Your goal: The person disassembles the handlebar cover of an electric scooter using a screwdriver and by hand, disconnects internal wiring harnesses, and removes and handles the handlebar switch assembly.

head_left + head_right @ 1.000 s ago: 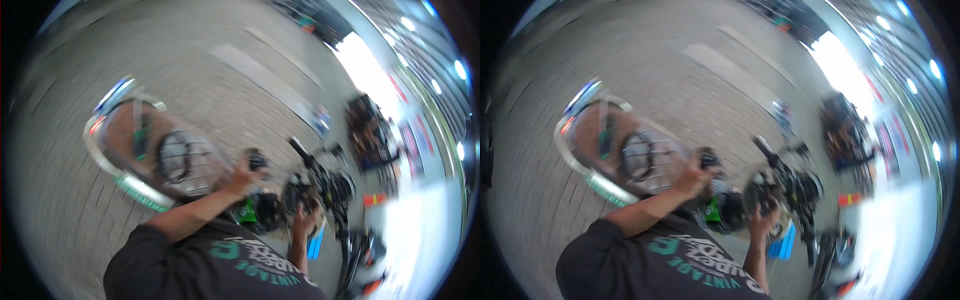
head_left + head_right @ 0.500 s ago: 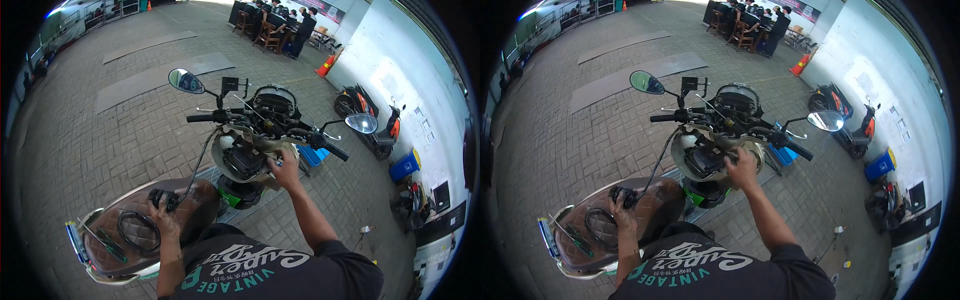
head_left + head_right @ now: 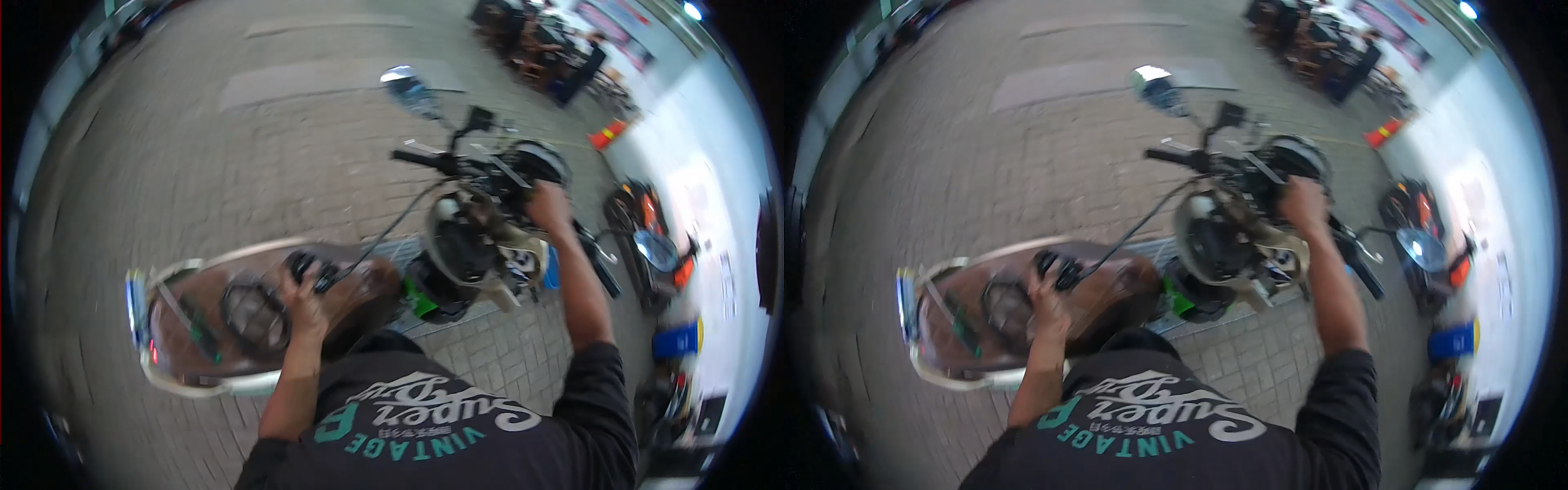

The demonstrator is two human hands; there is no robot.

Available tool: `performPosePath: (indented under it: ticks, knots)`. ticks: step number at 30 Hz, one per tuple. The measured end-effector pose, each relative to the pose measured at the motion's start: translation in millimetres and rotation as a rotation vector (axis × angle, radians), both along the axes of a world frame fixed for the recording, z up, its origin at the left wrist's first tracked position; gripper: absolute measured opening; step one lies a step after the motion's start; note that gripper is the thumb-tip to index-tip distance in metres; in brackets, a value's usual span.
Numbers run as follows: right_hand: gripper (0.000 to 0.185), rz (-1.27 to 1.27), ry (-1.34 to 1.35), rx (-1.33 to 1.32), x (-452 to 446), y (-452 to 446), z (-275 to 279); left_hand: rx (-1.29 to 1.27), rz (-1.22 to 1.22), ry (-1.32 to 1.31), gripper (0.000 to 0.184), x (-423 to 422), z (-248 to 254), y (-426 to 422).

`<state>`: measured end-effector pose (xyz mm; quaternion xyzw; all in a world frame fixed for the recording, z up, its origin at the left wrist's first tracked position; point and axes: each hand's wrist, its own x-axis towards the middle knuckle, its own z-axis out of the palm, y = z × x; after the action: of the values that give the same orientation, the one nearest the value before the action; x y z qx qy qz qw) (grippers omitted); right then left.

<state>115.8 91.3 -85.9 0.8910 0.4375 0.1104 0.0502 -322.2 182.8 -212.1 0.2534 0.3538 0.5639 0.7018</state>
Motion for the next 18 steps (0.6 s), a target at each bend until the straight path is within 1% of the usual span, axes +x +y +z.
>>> performPosePath:
  ticks: [1, 2, 3, 4, 6, 7, 8, 10, 12, 13, 14, 16, 17, 18]
  knots:
    - [0.034, -0.01, -0.013, 0.001, -18.8, -9.0, 20.4, 0.02, 0.039, 0.156, 0.042, -1.6, -29.2, 7.7]
    - [0.034, 0.072, 0.019, 0.091, -8.8, -25.9, 18.1, 0.026, 0.055, 0.228, 0.043, -7.9, -34.5, 10.5]
    - [0.031, -0.11, 0.049, -0.067, -29.7, -36.0, 40.9, 0.03, 0.072, 0.301, 0.044, -13.6, -39.7, 13.4]
    - [0.032, 0.016, 0.027, -0.021, -26.7, -64.7, 43.5, 0.043, 0.054, 0.276, 0.045, -12.2, -15.6, 12.0]
    - [0.032, -0.061, 0.123, 0.027, -23.6, -123.5, 56.4, 0.048, 0.027, 0.081, 0.042, -6.5, -5.3, 15.8]
    - [0.032, 0.055, 0.309, 0.153, -42.3, -148.3, 70.0, 0.056, 0.035, 0.085, 0.041, -5.7, -9.9, 21.2]
    - [0.036, 0.046, 0.369, 0.124, -57.5, -171.7, 77.6, 0.066, 0.034, 0.085, 0.041, -2.5, -17.1, 25.7]
    - [0.038, -0.05, 0.948, 0.055, -96.7, -180.4, 87.9, 0.11, 0.031, 0.09, 0.041, 1.5, -16.6, 42.6]
    - [0.04, -0.003, 1.056, -0.07, -139.7, -163.7, 58.2, 0.171, 0.015, 0.102, 0.042, 1.6, -1.4, 66.4]
    - [0.04, 0.1, 1.032, -0.171, -159.7, -149.2, 39.1, 0.259, -0.045, 0.19, 0.048, -1.1, 8.4, 77.2]
    - [0.04, 0.202, 1.004, -0.273, -176.2, -129.2, 17.5, 0.304, -0.101, 0.224, 0.048, -0.8, 24.2, 79.9]
    - [0.04, 0.361, 1.039, -0.244, -197.5, -91.9, -41.2, 0.391, -0.203, 0.291, 0.049, 0.4, 59.1, 80.0]
    - [0.043, 0.429, 1.117, -0.165, -217.4, -64.6, -63.2, 0.42, -0.229, 0.319, 0.05, 2.4, 68.3, 76.0]
    - [0.045, 0.36, 1.326, -0.085, -229.5, -43.4, -102.0, 0.451, -0.257, 0.349, 0.051, 6.5, 75.3, 67.6]
